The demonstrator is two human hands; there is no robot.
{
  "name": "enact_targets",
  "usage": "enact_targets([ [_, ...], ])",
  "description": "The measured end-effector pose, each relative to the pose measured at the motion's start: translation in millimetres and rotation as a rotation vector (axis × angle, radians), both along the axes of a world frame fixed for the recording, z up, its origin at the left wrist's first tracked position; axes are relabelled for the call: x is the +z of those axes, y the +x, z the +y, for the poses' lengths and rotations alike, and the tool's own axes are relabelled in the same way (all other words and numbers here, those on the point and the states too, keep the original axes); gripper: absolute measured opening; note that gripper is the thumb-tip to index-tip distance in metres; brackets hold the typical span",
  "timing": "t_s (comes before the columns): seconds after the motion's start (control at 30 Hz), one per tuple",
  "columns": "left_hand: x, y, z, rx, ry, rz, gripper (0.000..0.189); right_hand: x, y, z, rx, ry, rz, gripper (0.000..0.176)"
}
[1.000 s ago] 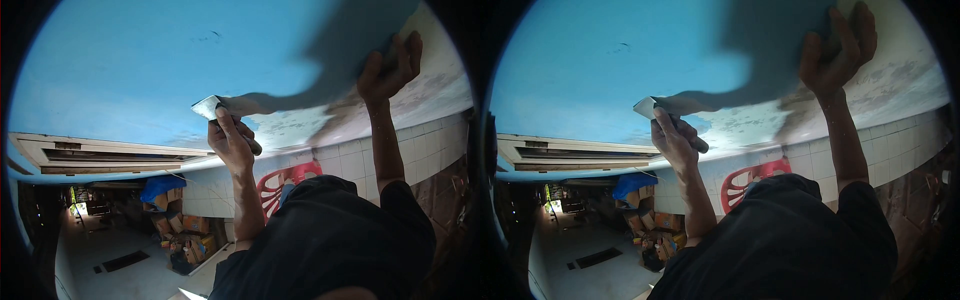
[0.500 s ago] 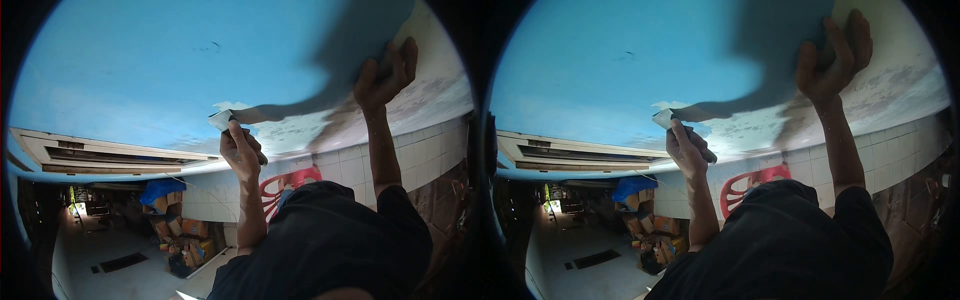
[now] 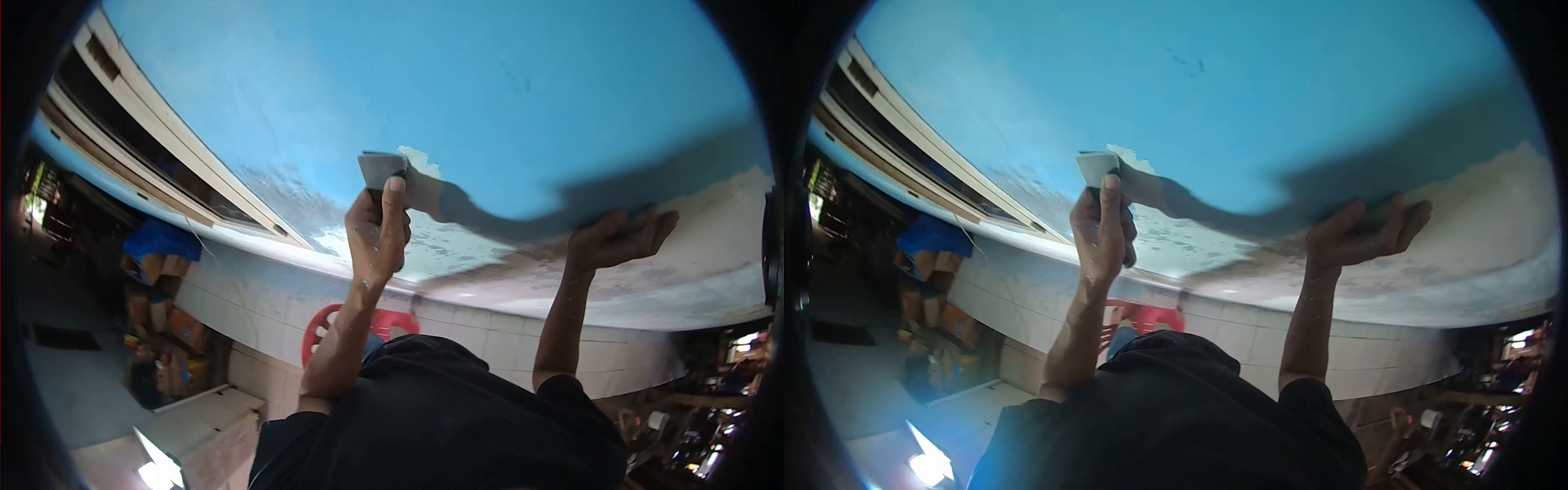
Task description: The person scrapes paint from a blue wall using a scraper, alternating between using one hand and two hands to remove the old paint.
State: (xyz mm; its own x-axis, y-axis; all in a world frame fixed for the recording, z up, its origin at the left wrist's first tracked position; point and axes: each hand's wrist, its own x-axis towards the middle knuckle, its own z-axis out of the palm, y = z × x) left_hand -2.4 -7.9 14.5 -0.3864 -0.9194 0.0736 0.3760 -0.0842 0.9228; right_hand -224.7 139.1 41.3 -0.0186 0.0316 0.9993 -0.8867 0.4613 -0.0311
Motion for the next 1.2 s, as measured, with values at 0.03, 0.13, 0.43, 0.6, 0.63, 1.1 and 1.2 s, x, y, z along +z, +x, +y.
enact_targets([
  [0.03,1,0,-4,-0.011,-0.005,0.016,0.036,0,1,-1,-0.008,0.000,-0.013,0.042],
  [0.13,-1,-3,-2,-0.020,-0.019,0.018,0.039,0,3,-3,-0.021,0.015,-0.026,0.042],
  [0.43,-1,-10,2,-0.024,0.089,0.096,0.038,-7,-1,-5,0.021,0.016,-0.049,0.043],
  [0.6,-16,-15,11,-0.020,0.133,0.138,0.039,-6,1,-9,0.002,0.003,-0.047,0.043],
  [0.63,-13,-16,12,-0.025,0.148,0.161,0.039,-6,2,-8,0.003,-0.004,-0.044,0.043],
  [1.1,7,-18,3,0.012,0.237,0.256,0.040,-5,1,-11,-0.020,-0.018,-0.034,0.043],
  [1.2,-1,-23,24,-0.039,0.296,0.216,0.041,-5,1,-12,-0.037,-0.011,-0.037,0.043],
])
